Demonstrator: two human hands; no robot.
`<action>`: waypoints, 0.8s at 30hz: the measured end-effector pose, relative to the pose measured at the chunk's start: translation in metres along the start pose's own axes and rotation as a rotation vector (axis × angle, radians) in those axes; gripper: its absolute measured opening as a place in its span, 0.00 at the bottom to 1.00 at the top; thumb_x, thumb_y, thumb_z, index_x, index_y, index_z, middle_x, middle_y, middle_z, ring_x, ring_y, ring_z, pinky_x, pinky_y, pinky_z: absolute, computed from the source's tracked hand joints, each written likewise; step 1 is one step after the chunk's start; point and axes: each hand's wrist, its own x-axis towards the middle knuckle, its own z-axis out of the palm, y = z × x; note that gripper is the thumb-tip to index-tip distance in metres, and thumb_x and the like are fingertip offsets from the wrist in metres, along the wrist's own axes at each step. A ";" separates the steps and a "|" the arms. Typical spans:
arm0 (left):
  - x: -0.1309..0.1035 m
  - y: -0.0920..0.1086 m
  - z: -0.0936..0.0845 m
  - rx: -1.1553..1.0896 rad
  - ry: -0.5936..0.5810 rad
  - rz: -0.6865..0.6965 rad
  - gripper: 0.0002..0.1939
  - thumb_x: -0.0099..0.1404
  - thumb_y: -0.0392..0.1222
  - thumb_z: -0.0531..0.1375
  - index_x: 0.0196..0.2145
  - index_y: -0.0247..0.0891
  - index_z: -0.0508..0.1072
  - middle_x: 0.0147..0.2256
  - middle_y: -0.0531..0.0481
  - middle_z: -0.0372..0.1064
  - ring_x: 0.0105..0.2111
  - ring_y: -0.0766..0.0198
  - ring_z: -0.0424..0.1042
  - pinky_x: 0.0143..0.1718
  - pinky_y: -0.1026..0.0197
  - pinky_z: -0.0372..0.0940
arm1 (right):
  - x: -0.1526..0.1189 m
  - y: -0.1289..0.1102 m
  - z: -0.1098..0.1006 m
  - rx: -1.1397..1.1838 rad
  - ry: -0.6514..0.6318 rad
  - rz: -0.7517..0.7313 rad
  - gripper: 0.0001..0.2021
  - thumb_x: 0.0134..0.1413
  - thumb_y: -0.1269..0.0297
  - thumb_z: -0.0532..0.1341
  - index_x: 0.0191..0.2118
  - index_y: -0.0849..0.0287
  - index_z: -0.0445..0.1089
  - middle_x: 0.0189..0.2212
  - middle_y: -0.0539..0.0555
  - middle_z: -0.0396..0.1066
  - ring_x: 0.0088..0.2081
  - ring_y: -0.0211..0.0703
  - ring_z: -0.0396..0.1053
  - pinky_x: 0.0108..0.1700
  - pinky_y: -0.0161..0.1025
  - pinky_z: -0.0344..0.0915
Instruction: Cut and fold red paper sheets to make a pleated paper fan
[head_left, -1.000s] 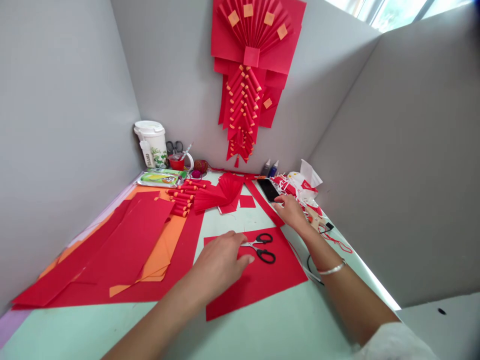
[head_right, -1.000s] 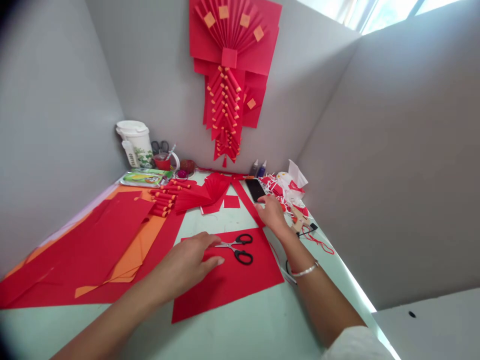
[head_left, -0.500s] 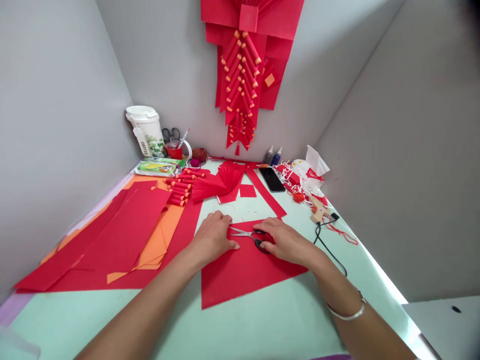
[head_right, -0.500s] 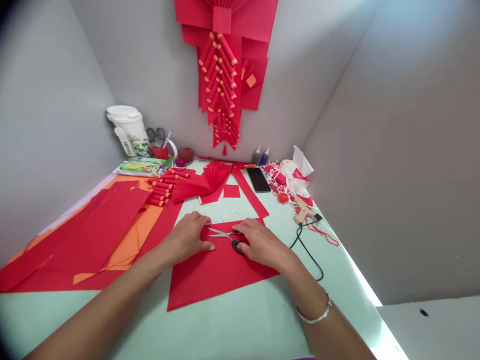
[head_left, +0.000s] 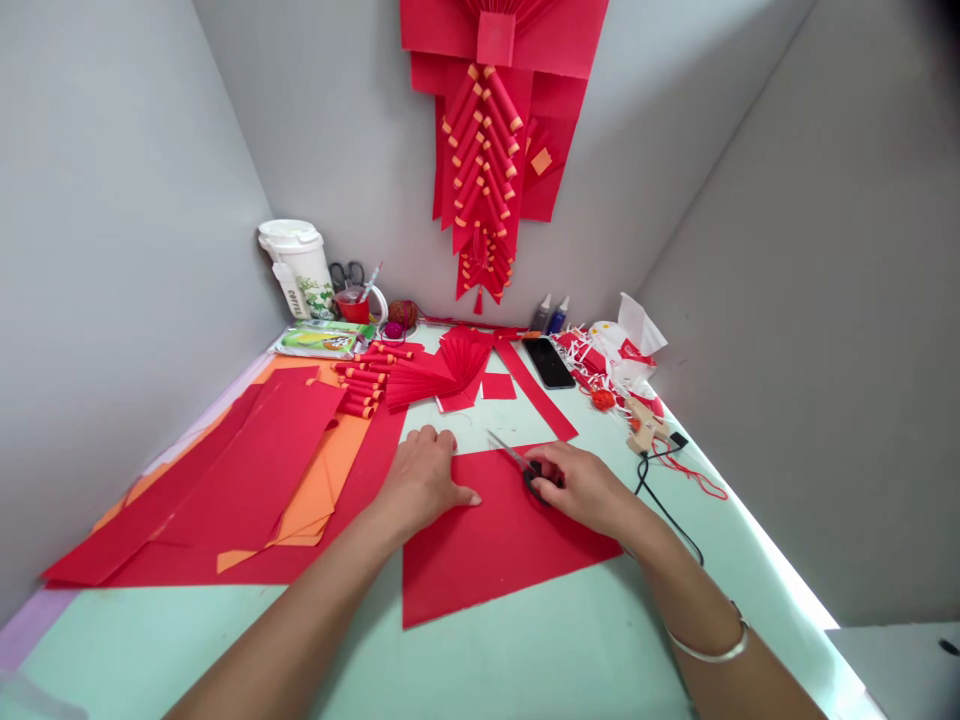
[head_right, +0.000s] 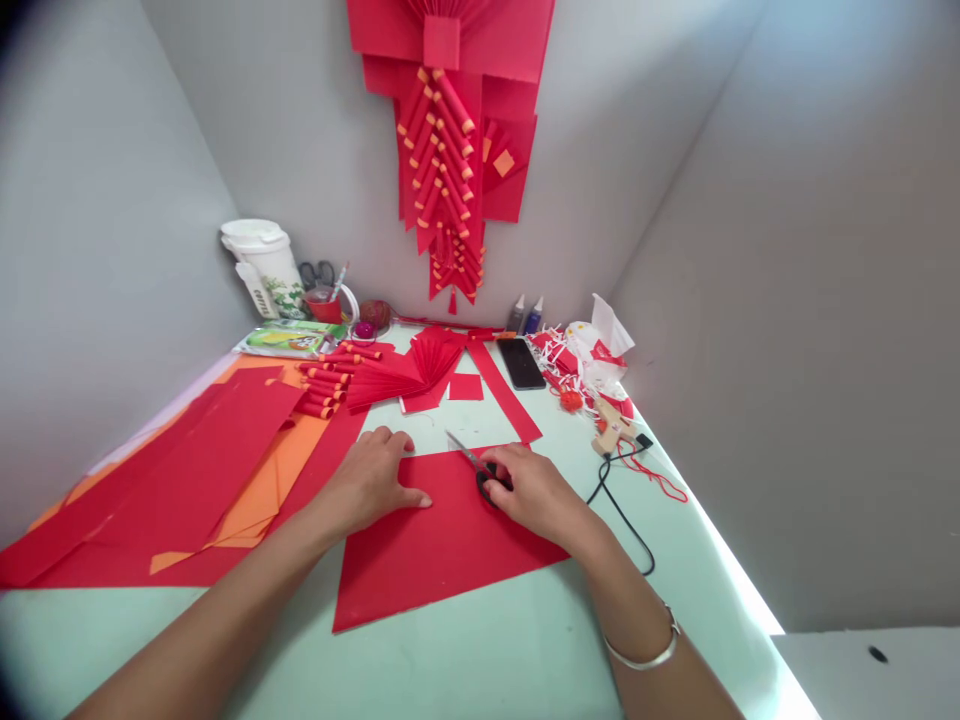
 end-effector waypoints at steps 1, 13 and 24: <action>0.000 0.000 0.000 -0.002 -0.001 -0.002 0.31 0.46 0.56 0.69 0.42 0.33 0.71 0.43 0.35 0.67 0.46 0.42 0.65 0.44 0.51 0.60 | 0.001 0.002 0.000 0.053 0.021 0.022 0.16 0.48 0.70 0.62 0.45 0.52 0.74 0.33 0.50 0.68 0.33 0.43 0.65 0.40 0.41 0.61; -0.008 -0.010 -0.007 -0.307 -0.144 -0.103 0.23 0.48 0.50 0.67 0.40 0.38 0.70 0.32 0.45 0.72 0.34 0.49 0.72 0.29 0.57 0.60 | 0.011 0.002 -0.005 0.726 0.176 0.168 0.22 0.51 0.62 0.64 0.53 0.53 0.67 0.36 0.50 0.68 0.33 0.38 0.69 0.36 0.37 0.66; -0.015 -0.034 -0.046 -1.478 -0.079 -0.275 0.22 0.52 0.48 0.69 0.45 0.41 0.76 0.41 0.44 0.79 0.40 0.49 0.78 0.43 0.51 0.71 | 0.014 0.010 -0.007 1.364 0.223 0.213 0.11 0.43 0.58 0.72 0.35 0.52 0.77 0.43 0.53 0.73 0.41 0.45 0.69 0.45 0.42 0.69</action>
